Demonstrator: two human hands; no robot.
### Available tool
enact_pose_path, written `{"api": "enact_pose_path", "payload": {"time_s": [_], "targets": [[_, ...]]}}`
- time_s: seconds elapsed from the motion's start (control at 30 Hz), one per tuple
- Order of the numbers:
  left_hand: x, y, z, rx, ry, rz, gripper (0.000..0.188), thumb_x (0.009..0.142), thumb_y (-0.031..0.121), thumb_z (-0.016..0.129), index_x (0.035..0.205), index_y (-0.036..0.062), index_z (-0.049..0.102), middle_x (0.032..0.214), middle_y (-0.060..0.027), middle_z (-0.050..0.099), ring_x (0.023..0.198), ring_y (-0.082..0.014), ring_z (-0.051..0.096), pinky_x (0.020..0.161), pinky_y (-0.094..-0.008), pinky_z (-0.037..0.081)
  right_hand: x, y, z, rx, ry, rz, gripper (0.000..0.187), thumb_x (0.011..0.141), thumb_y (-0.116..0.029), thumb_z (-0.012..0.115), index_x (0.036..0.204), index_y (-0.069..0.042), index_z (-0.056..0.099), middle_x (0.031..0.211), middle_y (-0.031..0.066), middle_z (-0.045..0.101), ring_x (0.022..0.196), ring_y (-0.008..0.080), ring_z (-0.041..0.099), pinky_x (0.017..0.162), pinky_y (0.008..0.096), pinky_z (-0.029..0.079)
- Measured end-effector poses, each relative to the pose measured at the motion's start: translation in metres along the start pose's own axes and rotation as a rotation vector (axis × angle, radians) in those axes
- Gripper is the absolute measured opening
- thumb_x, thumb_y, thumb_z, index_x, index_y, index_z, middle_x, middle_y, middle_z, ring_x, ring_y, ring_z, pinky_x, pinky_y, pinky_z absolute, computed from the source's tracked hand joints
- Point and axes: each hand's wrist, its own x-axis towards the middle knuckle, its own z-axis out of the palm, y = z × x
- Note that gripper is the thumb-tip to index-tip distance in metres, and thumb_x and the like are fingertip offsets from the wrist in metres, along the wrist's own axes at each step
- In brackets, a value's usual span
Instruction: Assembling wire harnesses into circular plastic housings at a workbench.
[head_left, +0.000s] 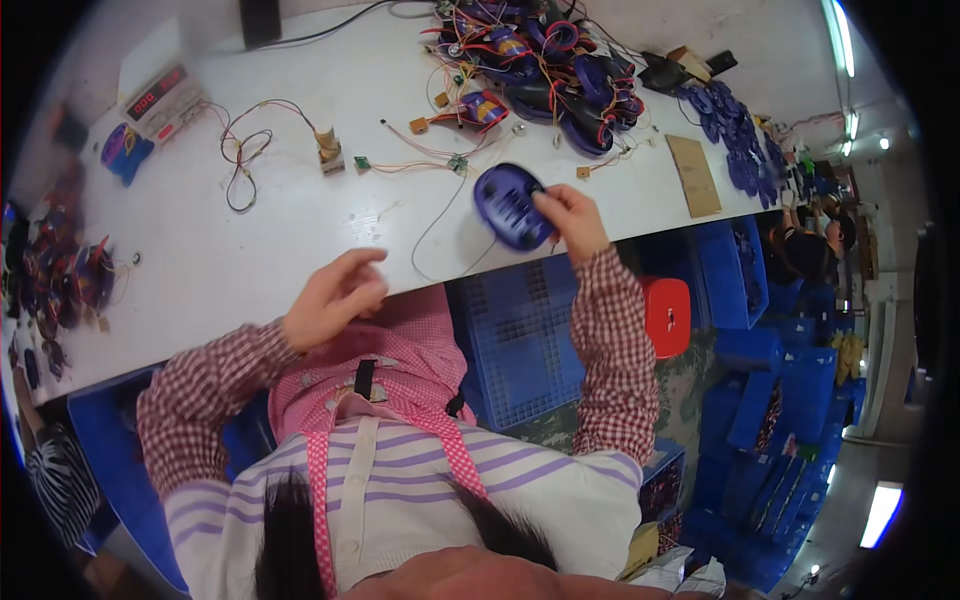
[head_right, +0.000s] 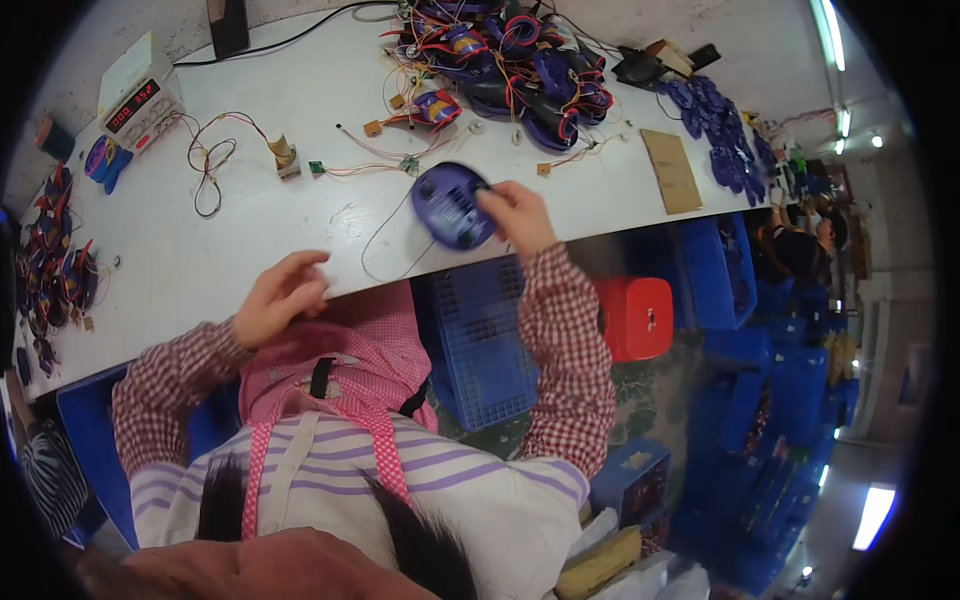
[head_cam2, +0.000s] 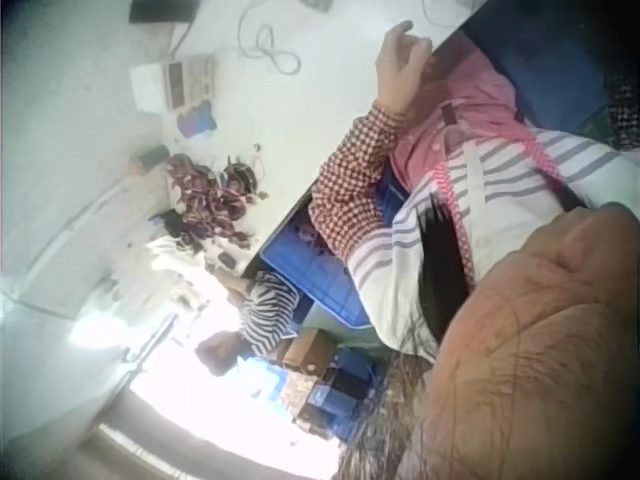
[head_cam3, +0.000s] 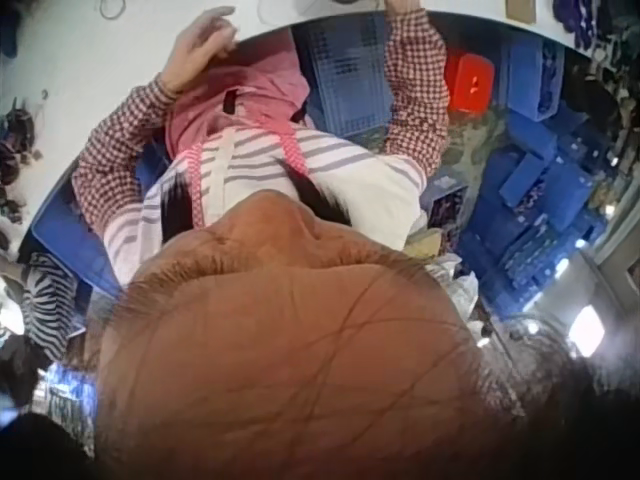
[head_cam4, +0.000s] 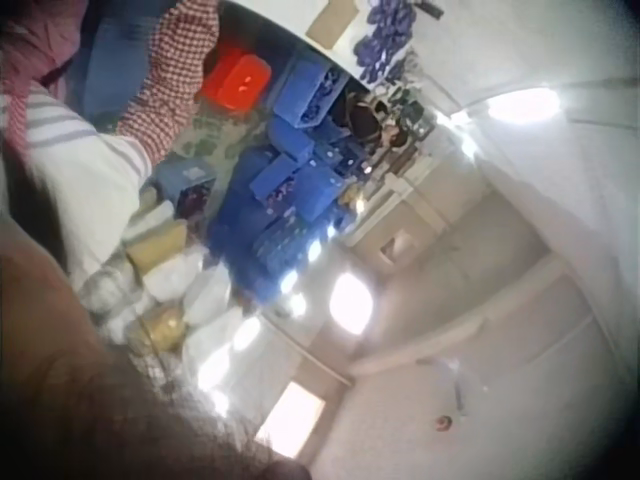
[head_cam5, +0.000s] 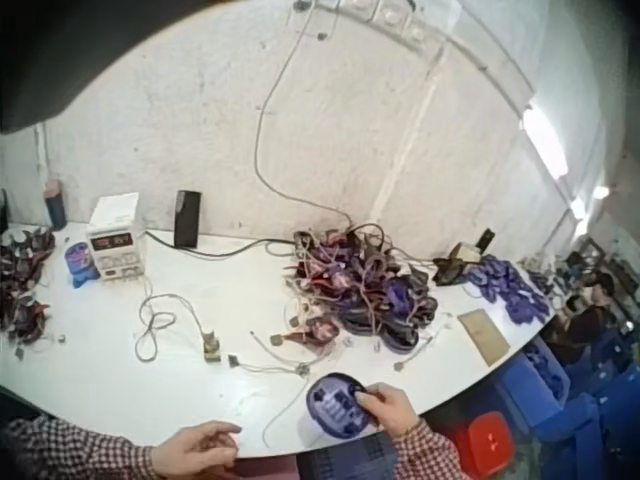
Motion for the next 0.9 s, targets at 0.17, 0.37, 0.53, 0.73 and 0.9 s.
{"api": "enact_pose_path", "payload": {"time_s": [0.17, 0.37, 0.53, 0.73, 0.9], "targets": [[0.081, -0.005, 0.007, 0.195, 0.159, 0.237, 0.033, 0.087, 0.016, 0.057, 0.116, 0.0017, 0.052, 0.082, -0.0041, 0.057, 0.062, -0.0101, 0.05, 0.056, -0.0215, 0.043, -0.045, 0.006, 0.048, -0.068, -0.288, -0.144, 0.017, 0.084, -0.012, 0.063, 0.098, -0.003, 0.061, 0.072, -0.0019, 0.058, 0.057, 0.003, 0.046, 0.051, 0.0147, 0.036], [0.213, 0.011, 0.057, 1.149, 0.209, 0.699, 0.041, 0.08, 0.008, 0.054, 0.12, 0.0059, 0.047, 0.104, -0.0173, 0.054, 0.084, -0.0296, 0.06, 0.073, -0.0363, 0.049, -0.053, 0.048, 0.067, 0.006, -0.426, -0.145, 0.018, 0.084, -0.008, 0.063, 0.1, -0.001, 0.06, 0.076, -0.0002, 0.059, 0.061, 0.0031, 0.048, 0.055, 0.0132, 0.038], [0.274, 0.009, 0.067, 1.418, 0.205, 0.517, 0.035, 0.08, 0.009, 0.055, 0.115, 0.0074, 0.049, 0.093, -0.0116, 0.052, 0.074, -0.0279, 0.06, 0.063, -0.032, 0.05, -0.074, 0.069, 0.067, 0.199, -0.332, -0.118, 0.02, 0.084, -0.007, 0.063, 0.102, 0.001, 0.059, 0.078, 0.0012, 0.06, 0.061, 0.0035, 0.048, 0.055, 0.0124, 0.038], [0.278, -0.003, 0.077, 1.488, 0.22, 0.544, 0.027, 0.081, 0.011, 0.057, 0.107, 0.0079, 0.053, 0.087, -0.0093, 0.054, 0.069, -0.0272, 0.06, 0.059, -0.0324, 0.049, -0.085, 0.084, 0.046, 0.353, -0.211, -0.043, 0.021, 0.085, -0.007, 0.061, 0.105, 0.002, 0.059, 0.081, 0.0025, 0.061, 0.063, 0.0042, 0.05, 0.056, 0.0122, 0.039], [0.236, 0.013, 0.061, 1.107, 0.205, 0.806, 0.023, 0.083, 0.011, 0.057, 0.106, 0.0072, 0.055, 0.084, -0.008, 0.056, 0.063, -0.0216, 0.058, 0.054, -0.03, 0.048, -0.08, 0.076, 0.016, 0.336, -0.22, -0.018, 0.021, 0.086, -0.005, 0.059, 0.105, 0.002, 0.059, 0.086, 0.0046, 0.062, 0.066, 0.0057, 0.053, 0.06, 0.0133, 0.042]]}}
